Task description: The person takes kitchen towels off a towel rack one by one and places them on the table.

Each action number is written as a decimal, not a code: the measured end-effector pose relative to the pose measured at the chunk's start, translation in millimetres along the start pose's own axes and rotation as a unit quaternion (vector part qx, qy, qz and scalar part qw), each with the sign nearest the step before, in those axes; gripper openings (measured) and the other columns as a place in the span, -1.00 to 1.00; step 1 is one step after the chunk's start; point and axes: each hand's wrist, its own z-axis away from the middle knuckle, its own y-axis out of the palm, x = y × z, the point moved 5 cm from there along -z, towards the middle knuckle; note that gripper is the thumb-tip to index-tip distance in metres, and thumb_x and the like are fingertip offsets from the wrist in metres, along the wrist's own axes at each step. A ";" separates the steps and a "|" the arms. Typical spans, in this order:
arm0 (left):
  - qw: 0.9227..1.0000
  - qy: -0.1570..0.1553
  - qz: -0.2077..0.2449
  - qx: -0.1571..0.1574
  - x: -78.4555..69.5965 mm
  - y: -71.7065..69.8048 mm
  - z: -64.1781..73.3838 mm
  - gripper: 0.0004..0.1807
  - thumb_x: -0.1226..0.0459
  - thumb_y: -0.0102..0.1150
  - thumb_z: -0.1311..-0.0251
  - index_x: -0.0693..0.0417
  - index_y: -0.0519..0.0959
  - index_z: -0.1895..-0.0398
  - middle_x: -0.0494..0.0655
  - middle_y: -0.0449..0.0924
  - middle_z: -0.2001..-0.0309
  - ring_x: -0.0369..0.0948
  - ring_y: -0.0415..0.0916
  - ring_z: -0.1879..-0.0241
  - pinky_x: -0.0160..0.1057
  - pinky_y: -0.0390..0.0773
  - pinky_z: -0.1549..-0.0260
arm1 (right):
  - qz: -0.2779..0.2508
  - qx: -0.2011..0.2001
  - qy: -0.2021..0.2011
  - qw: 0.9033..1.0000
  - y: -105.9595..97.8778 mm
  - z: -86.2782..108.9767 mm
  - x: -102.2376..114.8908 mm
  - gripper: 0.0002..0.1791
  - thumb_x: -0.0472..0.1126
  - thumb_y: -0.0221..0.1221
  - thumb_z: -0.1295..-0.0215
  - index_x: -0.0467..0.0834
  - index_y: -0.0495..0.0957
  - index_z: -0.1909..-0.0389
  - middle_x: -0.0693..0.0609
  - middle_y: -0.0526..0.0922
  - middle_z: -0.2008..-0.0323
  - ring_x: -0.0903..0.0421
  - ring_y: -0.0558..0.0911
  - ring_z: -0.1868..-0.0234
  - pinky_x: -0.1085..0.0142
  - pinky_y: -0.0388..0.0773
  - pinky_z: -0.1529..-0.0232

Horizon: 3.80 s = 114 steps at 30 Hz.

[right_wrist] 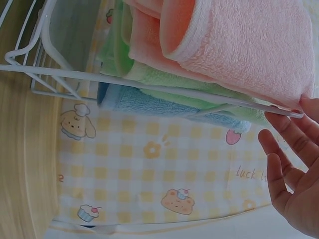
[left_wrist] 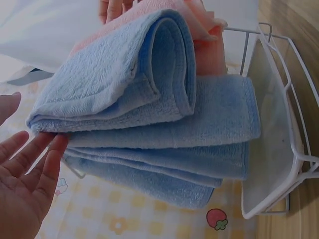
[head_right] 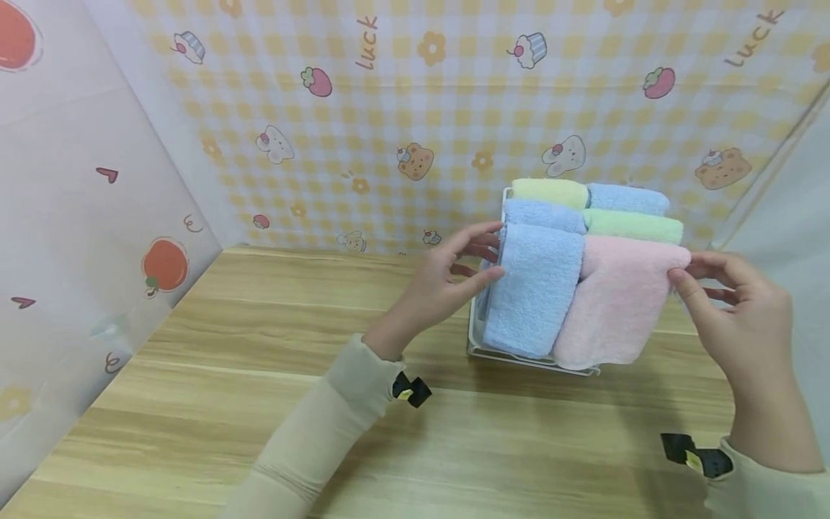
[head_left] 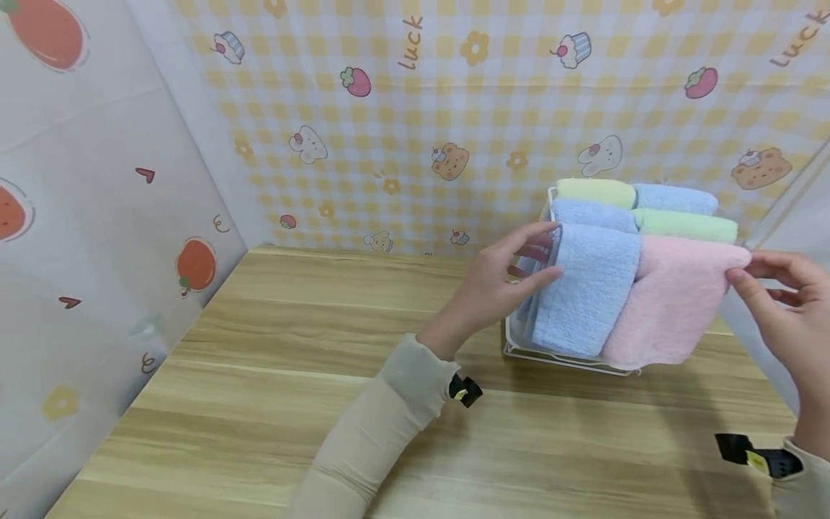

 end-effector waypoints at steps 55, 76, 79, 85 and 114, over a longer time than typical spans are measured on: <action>0.985 -0.111 0.116 0.064 -2.3 9.7 -46.0 -0.55 0.25 0.25 -0.32 -0.05 0.49 -0.26 -0.22 0.12 0.77 -0.33 0.07 0.72 -0.38 0.31 0.66 | -0.123 0.031 -0.059 0.990 5.1 -5.4 4.7 -0.61 -0.59 0.12 -0.28 0.01 0.61 0.22 0.49 0.66 0.32 0.56 0.64 0.39 0.74 0.50 0.16; 0.984 -0.025 0.178 0.013 -12.3 -5.1 -51.4 -0.60 0.41 0.26 -0.27 0.22 0.51 -0.18 -0.13 0.31 0.79 -0.32 0.20 0.73 -0.34 0.33 0.70 | -0.128 0.022 -0.081 0.988 5.9 -3.7 6.0 -0.59 -0.56 0.12 -0.30 0.09 0.57 0.21 0.49 0.64 0.36 0.59 0.63 0.40 0.75 0.49 0.18; 0.981 -0.045 0.188 0.004 -10.6 -6.7 -50.6 -0.58 0.42 0.25 -0.27 0.18 0.51 -0.20 0.05 0.57 0.66 -0.30 0.46 0.63 -0.32 0.55 0.60 | -0.131 0.023 -0.088 0.987 5.9 -2.8 5.6 -0.60 -0.56 0.13 -0.30 0.07 0.57 0.21 0.49 0.65 0.36 0.59 0.63 0.40 0.75 0.49 0.16; 0.976 -0.068 0.204 -0.027 -8.7 -12.4 -49.0 -0.57 0.42 0.24 -0.28 0.14 0.51 -0.22 0.27 0.73 0.25 -0.22 0.68 0.41 -0.22 0.72 0.38 | -0.135 0.023 -0.092 0.986 6.3 -3.2 4.4 -0.61 -0.56 0.12 -0.30 0.05 0.58 0.20 0.48 0.65 0.35 0.59 0.64 0.39 0.74 0.48 0.14; 0.959 0.045 0.233 -0.155 -9.3 -29.1 -40.2 -0.61 0.53 0.25 -0.22 0.39 0.53 -0.13 0.39 0.67 0.10 -0.34 0.64 0.30 -0.13 0.74 0.25 | -0.154 0.024 -0.092 0.983 6.1 -4.4 4.1 -0.67 -0.58 0.13 -0.28 -0.07 0.62 0.20 0.44 0.68 0.34 0.55 0.65 0.39 0.72 0.50 0.15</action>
